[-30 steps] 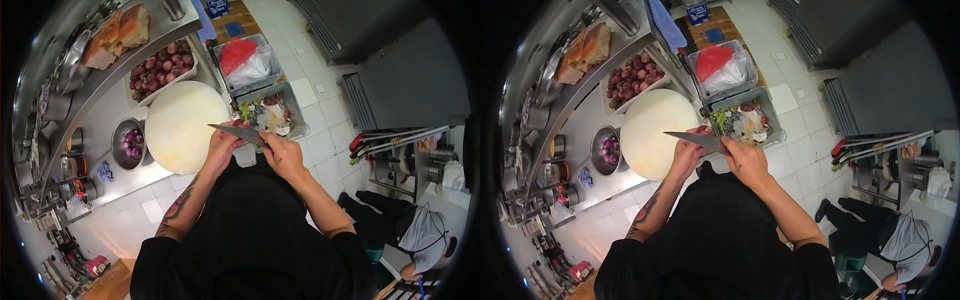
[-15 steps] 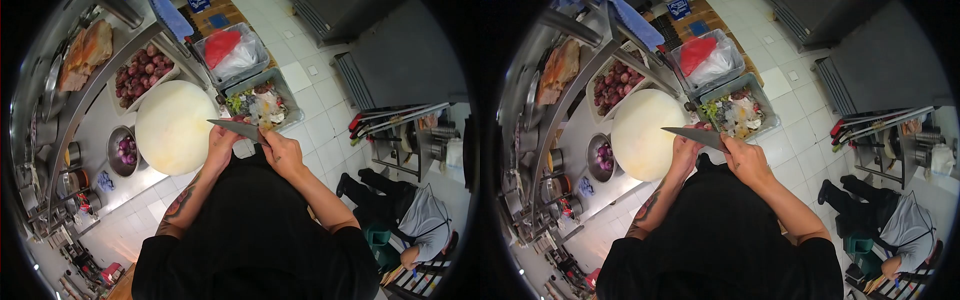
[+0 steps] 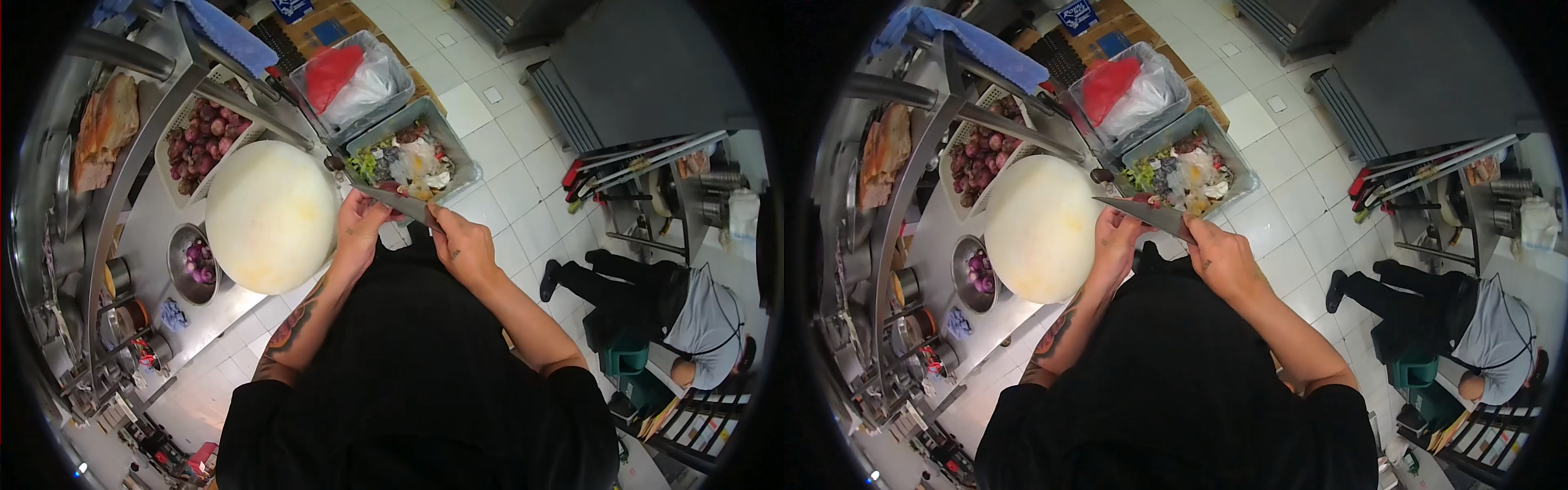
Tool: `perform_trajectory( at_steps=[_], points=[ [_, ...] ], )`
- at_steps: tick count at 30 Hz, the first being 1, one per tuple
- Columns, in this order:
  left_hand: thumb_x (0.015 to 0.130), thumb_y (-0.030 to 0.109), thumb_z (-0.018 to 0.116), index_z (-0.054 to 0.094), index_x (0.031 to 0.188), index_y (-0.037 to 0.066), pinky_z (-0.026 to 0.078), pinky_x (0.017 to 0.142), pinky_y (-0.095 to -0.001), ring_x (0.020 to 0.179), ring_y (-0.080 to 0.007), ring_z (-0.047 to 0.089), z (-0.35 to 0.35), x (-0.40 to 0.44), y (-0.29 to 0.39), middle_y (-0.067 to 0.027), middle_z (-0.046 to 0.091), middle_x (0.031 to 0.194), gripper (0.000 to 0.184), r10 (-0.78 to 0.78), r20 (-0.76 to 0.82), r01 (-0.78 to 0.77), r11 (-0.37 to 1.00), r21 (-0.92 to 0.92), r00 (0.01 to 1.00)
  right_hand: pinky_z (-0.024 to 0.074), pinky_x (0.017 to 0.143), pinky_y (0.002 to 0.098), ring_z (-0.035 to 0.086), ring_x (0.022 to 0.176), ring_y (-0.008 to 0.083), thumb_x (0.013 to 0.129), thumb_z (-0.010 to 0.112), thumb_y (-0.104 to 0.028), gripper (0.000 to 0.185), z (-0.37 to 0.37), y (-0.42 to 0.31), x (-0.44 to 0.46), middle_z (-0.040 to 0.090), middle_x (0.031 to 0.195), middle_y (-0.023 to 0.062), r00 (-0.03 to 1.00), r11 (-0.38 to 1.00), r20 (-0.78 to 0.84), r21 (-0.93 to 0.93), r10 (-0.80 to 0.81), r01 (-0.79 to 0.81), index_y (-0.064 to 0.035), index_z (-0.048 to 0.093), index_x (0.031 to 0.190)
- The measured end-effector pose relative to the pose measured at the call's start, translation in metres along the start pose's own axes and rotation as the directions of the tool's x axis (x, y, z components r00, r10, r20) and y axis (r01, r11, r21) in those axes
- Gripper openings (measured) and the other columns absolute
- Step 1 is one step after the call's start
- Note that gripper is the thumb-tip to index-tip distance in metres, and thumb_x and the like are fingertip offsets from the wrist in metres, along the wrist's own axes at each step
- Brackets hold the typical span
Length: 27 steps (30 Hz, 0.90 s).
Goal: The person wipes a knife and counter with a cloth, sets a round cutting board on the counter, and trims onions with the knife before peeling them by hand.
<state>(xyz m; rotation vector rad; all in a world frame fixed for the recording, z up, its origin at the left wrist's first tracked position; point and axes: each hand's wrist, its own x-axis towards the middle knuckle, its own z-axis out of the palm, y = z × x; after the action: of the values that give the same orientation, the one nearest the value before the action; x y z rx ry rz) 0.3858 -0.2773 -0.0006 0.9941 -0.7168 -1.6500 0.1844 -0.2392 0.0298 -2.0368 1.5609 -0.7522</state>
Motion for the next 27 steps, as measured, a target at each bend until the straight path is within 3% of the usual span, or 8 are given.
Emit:
perform_trajectory(
  at_steps=[3, 6, 10, 14, 16, 21, 23, 27],
  points=[
    [0.098, 0.013, 0.069, 0.057, 0.120, -0.003, 0.060, 0.085, -0.0369, 0.100, -0.0229, 0.071, -0.004, 0.006, -0.013, -0.0161, 0.070, 0.116, 0.029, -0.016, 0.029, 0.014, 0.999, 0.048, 0.999, 0.0570, 0.066, 0.0461, 0.071, 0.079, 0.0381, 0.087, 0.069, -0.004, 0.030, 0.004, 0.013, -0.008, 0.073, 0.095, 0.0174, 0.997, 0.999, -0.066, 0.024, 0.039, -0.038, -0.0074, 0.065, 0.116],
    [0.099, 0.015, 0.068, 0.055, 0.123, -0.003, 0.060, 0.084, -0.0369, 0.099, -0.0233, 0.071, -0.006, 0.004, -0.014, -0.0165, 0.069, 0.117, 0.032, -0.062, 0.041, 0.058, 0.994, 0.096, 0.997, 0.0538, 0.065, 0.0553, 0.068, 0.075, 0.0447, 0.093, 0.062, -0.014, 0.013, 0.044, 0.108, -0.047, 0.071, 0.086, 0.0227, 0.939, 0.925, 0.081, -0.222, 0.334, -0.309, -0.0037, 0.061, 0.101],
    [0.100, 0.018, 0.067, 0.051, 0.135, -0.002, 0.058, 0.093, -0.0400, 0.107, -0.0225, 0.068, -0.019, 0.005, -0.005, -0.0141, 0.065, 0.121, 0.044, -0.174, 0.078, 0.167, 0.982, 0.087, 0.982, 0.0531, 0.066, 0.0564, 0.069, 0.073, 0.0447, 0.097, 0.061, -0.019, 0.016, 0.039, 0.126, -0.066, 0.069, 0.075, 0.0247, 0.860, 0.836, 0.094, -0.305, 0.502, -0.455, -0.0028, 0.062, 0.095],
    [0.100, 0.021, 0.066, 0.047, 0.145, 0.001, 0.051, 0.106, -0.0442, 0.118, -0.0223, 0.063, -0.017, 0.008, 0.004, -0.0120, 0.062, 0.129, 0.052, -0.116, 0.083, 0.110, 0.991, 0.082, 0.990, 0.0526, 0.066, 0.0556, 0.068, 0.073, 0.0450, 0.098, 0.060, -0.020, 0.018, 0.039, 0.113, -0.040, 0.069, 0.078, 0.0255, 0.902, 0.893, 0.081, -0.201, 0.424, -0.402, -0.0025, 0.064, 0.101],
    [0.100, 0.022, 0.065, 0.043, 0.151, 0.004, 0.046, 0.112, -0.0445, 0.127, -0.0227, 0.058, -0.024, 0.008, 0.006, -0.0106, 0.059, 0.136, 0.059, -0.159, 0.189, 0.188, 0.971, -0.147, 0.969, 0.0524, 0.065, 0.0542, 0.069, 0.072, 0.0436, 0.098, 0.060, -0.019, 0.018, 0.031, 0.091, -0.026, 0.069, 0.078, 0.0248, 0.913, 0.913, 0.054, -0.080, 0.404, -0.400, -0.0026, 0.065, 0.104],
    [0.101, 0.026, 0.066, 0.046, 0.147, 0.003, 0.049, 0.109, -0.0419, 0.125, -0.0249, 0.060, -0.032, 0.005, -0.002, -0.0124, 0.060, 0.137, 0.055, -0.226, 0.267, 0.315, 0.876, -0.364, 0.937, 0.0528, 0.062, 0.0474, 0.070, 0.070, 0.0384, 0.096, 0.063, -0.013, 0.023, 0.014, 0.037, -0.008, 0.068, 0.075, 0.0215, 0.903, 0.874, 0.029, 0.244, 0.428, -0.421, -0.0033, 0.067, 0.116],
    [0.100, 0.027, 0.067, 0.047, 0.145, 0.003, 0.049, 0.109, -0.0420, 0.125, -0.0255, 0.061, -0.035, 0.004, -0.004, -0.0126, 0.061, 0.136, 0.054, -0.270, 0.250, 0.358, 0.823, -0.441, 0.930, 0.0551, 0.063, 0.0420, 0.071, 0.071, 0.0350, 0.091, 0.066, -0.006, 0.031, 0.014, 0.025, -0.006, 0.071, 0.080, 0.0172, 0.956, 0.935, -0.066, 0.239, 0.285, -0.263, -0.0048, 0.066, 0.122],
    [0.101, 0.025, 0.066, 0.051, 0.139, 0.004, 0.050, 0.107, -0.0396, 0.122, -0.0227, 0.062, -0.032, -0.004, 0.003, -0.0114, 0.064, 0.131, 0.046, -0.186, 0.206, 0.245, 0.917, -0.315, 0.961, 0.0570, 0.065, 0.0409, 0.072, 0.075, 0.0336, 0.084, 0.071, -0.002, 0.043, 0.004, -0.005, 0.003, 0.074, 0.092, 0.0139, 0.986, 0.979, -0.163, 0.202, 0.020, 0.013, -0.0074, 0.065, 0.126]
  ],
)
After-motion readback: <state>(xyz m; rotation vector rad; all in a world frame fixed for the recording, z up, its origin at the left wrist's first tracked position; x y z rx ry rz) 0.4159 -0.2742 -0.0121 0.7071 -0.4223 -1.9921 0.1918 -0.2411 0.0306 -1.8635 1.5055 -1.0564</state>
